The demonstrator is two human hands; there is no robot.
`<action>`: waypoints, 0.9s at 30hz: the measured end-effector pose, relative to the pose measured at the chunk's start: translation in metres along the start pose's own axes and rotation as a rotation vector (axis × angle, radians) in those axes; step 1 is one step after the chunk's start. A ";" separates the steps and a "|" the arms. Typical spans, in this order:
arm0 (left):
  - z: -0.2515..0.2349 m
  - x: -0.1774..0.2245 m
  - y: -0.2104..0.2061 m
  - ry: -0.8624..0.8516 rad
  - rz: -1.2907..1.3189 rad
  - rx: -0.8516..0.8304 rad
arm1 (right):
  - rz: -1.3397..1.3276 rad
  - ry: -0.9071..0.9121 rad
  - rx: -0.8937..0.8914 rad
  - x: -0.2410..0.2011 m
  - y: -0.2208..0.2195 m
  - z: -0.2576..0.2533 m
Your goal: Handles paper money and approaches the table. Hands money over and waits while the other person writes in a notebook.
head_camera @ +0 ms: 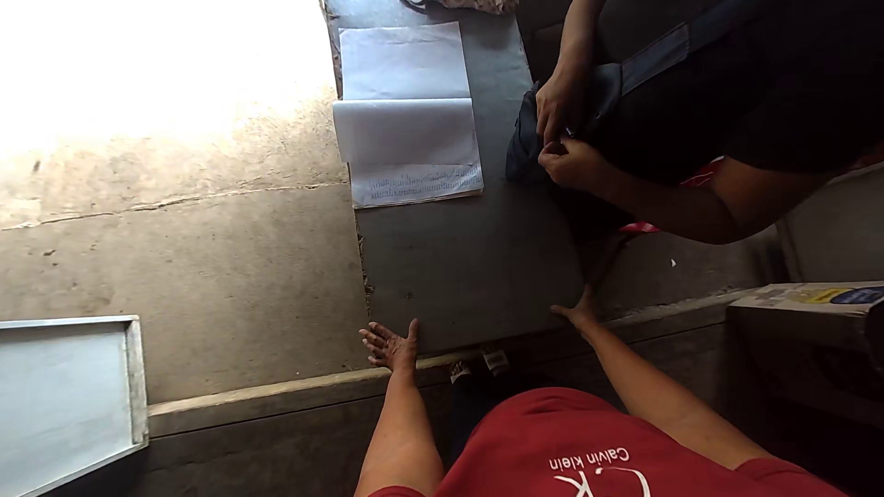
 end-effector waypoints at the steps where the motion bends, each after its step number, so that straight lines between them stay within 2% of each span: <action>1: 0.000 0.000 0.000 0.001 -0.001 0.000 | 0.003 -0.002 -0.001 0.000 0.000 0.000; 27: 0.003 0.004 0.001 0.004 0.042 -0.014 | -0.032 0.025 0.037 -0.002 0.004 0.000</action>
Point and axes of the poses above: each hand's wrist, its own z-axis away from the middle knuckle, its own y-axis out of the back of the hand, x = y × z, the point moved 8 cm from there along -z, towards the middle knuckle, and after that the axes turned 2 degrees about -x, right-handed, at the moved point
